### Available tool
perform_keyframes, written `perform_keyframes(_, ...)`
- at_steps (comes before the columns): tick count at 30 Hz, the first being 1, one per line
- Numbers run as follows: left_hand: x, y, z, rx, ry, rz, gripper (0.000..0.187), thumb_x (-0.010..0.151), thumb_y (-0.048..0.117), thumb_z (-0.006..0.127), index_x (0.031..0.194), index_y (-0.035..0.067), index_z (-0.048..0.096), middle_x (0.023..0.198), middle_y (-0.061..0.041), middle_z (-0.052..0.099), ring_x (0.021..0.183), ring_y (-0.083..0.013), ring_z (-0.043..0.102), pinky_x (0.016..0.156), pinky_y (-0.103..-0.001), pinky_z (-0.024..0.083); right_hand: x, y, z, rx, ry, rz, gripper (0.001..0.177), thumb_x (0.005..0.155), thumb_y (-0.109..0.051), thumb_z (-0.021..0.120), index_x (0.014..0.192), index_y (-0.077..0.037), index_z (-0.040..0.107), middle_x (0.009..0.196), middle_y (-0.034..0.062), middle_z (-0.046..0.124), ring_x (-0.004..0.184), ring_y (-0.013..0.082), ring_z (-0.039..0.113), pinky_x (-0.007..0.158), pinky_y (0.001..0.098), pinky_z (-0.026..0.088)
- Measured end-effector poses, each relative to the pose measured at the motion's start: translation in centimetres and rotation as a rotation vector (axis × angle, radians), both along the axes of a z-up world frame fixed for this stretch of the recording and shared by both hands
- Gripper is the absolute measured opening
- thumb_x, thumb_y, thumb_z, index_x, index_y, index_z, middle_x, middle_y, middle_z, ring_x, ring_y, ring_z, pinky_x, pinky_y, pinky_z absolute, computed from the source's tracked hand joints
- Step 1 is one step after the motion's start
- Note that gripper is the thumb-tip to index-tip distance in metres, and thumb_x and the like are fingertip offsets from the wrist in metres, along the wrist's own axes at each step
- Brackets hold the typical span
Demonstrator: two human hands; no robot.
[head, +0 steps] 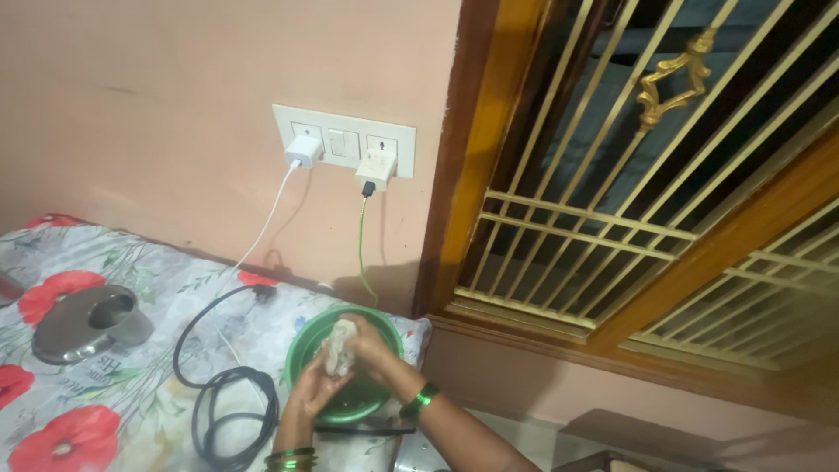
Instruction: The person cleans wooden window grills using a wet cloth, dipping it into a green bucket of water and wiping the bars of the window.
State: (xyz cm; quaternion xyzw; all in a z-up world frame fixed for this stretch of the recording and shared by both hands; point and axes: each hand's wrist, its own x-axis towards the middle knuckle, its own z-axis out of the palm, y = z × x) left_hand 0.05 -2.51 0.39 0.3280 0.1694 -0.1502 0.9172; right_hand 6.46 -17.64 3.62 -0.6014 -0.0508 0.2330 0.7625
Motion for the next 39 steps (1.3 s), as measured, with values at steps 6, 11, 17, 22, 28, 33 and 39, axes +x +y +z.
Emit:
perform_keyframes(6,0.9,1.3,-2.2,0.455,0.016,-0.224,0.050,0.080,0.007,0.077,0.127,0.003,0.062,0.114,-0.016,0.071,0.101,-0.0308,0.071,0.089,-0.046,0.061,-3.1,-1.3,4.7,-0.940,-0.903,0.358,0.089,0.073,-0.016,0.082,0.152,-0.016,0.040,0.134,0.0236,0.056,0.121,0.0424,0.057,0.098,0.0475,0.048)
perform_keyframes(11,1.5,1.4,-2.4,0.471,-0.048,-0.310,0.045,0.076,0.005,0.077,0.119,0.004,0.063,0.099,-0.011,0.071,0.086,-0.0255,0.072,0.078,-0.043,0.063,-3.8,-2.2,7.4,-0.998,-1.171,0.347,0.056,0.091,-0.015,0.066,0.146,-0.013,0.054,0.123,0.0217,0.065,0.113,0.0398,0.064,0.093,0.0470,0.053)
perform_keyframes(17,3.8,-0.4,-0.5,1.273,-0.142,-0.442,0.039,0.072,0.017,0.083,0.106,0.002,0.071,0.092,-0.015,0.072,0.086,-0.0316,0.070,0.074,-0.043,0.055,-2.0,-2.2,4.1,-1.074,-1.292,0.293,0.016,0.091,-0.016,0.066,0.104,-0.005,0.066,0.089,0.0169,0.072,0.086,0.0321,0.073,0.073,0.0427,0.057)
perform_keyframes(22,3.6,-1.8,1.2,1.945,-0.352,-0.545,0.038,0.076,0.024,0.075,0.111,0.011,0.067,0.102,-0.020,0.074,0.099,-0.0396,0.069,0.087,-0.050,0.055,-0.4,-1.3,0.6,-1.229,-1.238,0.325,0.016,0.085,-0.016,0.069,0.097,-0.005,0.069,0.079,0.0170,0.072,0.076,0.0309,0.074,0.067,0.0428,0.058)
perform_keyframes(28,2.7,-2.6,1.0,1.968,-0.203,-0.249,0.022,0.082,0.028,0.069,0.091,0.010,0.078,0.102,-0.019,0.076,0.098,-0.0389,0.073,0.087,-0.050,0.059,-0.2,-1.5,1.7,-1.364,-1.076,0.363,0.014,0.075,-0.021,0.074,0.081,-0.009,0.077,0.080,0.0157,0.072,0.078,0.0317,0.073,0.072,0.0436,0.059)
perform_keyframes(33,4.3,-0.7,1.6,1.759,-0.014,-0.338,0.031,0.085,0.035,0.070,0.097,0.006,0.078,0.106,-0.024,0.074,0.101,-0.0422,0.071,0.088,-0.050,0.057,-2.5,-1.3,3.9,-1.153,-1.314,0.018,0.024,0.087,-0.013,0.067,0.111,-0.008,0.067,0.112,0.0179,0.068,0.102,0.0337,0.069,0.084,0.0454,0.058)
perform_keyframes(39,6.5,3.1,0.6,1.548,-0.348,-0.491,0.040,0.070,0.030,0.080,0.102,0.006,0.074,0.103,-0.021,0.074,0.102,-0.0358,0.073,0.086,-0.045,0.058,-4.7,-1.0,8.5,-0.899,-1.488,0.133,0.044,0.082,-0.011,0.065,0.124,0.001,0.060,0.110,0.0214,0.061,0.094,0.0370,0.064,0.068,0.0435,0.057)
